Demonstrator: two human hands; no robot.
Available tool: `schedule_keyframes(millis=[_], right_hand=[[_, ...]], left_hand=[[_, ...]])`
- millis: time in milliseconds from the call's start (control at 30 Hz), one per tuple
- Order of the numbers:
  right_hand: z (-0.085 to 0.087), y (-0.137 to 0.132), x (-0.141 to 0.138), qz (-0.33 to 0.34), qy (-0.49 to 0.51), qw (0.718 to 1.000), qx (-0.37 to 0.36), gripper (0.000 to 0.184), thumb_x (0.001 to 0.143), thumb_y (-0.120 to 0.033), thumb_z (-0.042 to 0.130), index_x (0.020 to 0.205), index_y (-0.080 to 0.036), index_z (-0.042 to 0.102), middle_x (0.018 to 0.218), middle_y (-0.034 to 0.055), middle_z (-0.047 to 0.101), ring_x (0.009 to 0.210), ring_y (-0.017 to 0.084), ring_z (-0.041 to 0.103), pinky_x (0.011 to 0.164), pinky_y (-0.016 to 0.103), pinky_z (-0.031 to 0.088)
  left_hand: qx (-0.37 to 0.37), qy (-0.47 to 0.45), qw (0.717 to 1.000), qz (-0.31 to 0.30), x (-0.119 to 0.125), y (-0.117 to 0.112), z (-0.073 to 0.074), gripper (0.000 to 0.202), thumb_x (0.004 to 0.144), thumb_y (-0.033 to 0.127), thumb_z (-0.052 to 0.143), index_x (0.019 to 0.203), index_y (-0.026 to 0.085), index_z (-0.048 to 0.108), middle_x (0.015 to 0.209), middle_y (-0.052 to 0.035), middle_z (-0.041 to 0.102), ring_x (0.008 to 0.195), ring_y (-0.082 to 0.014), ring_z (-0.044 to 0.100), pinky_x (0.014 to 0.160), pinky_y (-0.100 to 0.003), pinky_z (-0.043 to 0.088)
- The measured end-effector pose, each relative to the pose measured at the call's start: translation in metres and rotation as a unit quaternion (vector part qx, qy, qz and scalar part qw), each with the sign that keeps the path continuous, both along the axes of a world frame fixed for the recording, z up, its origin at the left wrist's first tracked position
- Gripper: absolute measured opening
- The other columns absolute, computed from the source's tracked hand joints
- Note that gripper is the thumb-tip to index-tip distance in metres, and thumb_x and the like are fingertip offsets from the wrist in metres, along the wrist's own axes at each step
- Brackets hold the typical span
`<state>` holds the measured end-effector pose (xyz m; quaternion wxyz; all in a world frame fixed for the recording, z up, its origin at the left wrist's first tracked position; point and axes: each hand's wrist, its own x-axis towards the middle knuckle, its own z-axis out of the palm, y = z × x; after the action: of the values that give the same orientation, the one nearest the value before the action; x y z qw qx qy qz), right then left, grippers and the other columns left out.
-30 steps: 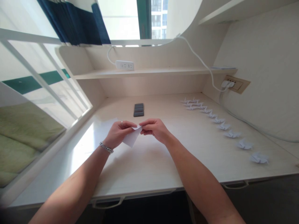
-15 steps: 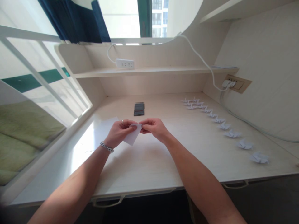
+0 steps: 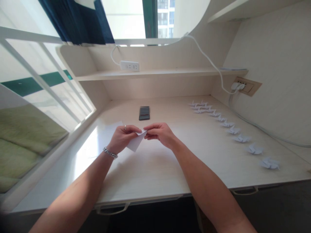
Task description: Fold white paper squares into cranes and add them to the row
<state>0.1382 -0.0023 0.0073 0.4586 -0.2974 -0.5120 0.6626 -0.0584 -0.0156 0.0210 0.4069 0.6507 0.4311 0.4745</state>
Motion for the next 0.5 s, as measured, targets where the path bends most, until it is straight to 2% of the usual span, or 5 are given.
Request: schedule_keyframes(millis=[100,267,500], right_hand=[[0.001,-0.001,0.0,0.001,-0.017,1.0,0.003,0.022,0.066,-0.025,0.075,0.085,-0.015,0.076,0.067,0.0067,0.072,0.067,0.018,0.068,0.068,0.031,0.055],[-0.004,-0.001,-0.006,-0.031,-0.09,0.995,0.037,0.027,0.07,-0.04,0.076,0.081,-0.016,0.076,0.065,0.0039,0.068,0.06,0.013,0.062,0.06,0.027,0.05],[-0.013,0.004,-0.007,-0.041,-0.119,0.991,0.036,0.031,0.067,-0.043,0.078,0.08,-0.015,0.076,0.066,0.0038,0.068,0.06,0.012,0.061,0.062,0.027,0.05]], left_hand=[[0.019,0.022,1.0,-0.002,-0.001,0.001,-0.003,0.014,0.069,0.031,0.073,0.073,0.018,0.076,0.075,-0.0057,0.073,0.066,-0.0154,0.061,0.057,-0.025,0.046],[0.028,0.059,0.998,-0.009,0.0,0.003,-0.011,0.013,0.072,0.028,0.071,0.076,0.017,0.076,0.071,-0.004,0.07,0.06,-0.0124,0.058,0.051,-0.022,0.042],[0.006,0.055,0.998,-0.017,-0.001,0.003,-0.009,0.017,0.07,0.029,0.072,0.081,0.016,0.075,0.078,-0.006,0.073,0.066,-0.0156,0.064,0.055,-0.024,0.048]])
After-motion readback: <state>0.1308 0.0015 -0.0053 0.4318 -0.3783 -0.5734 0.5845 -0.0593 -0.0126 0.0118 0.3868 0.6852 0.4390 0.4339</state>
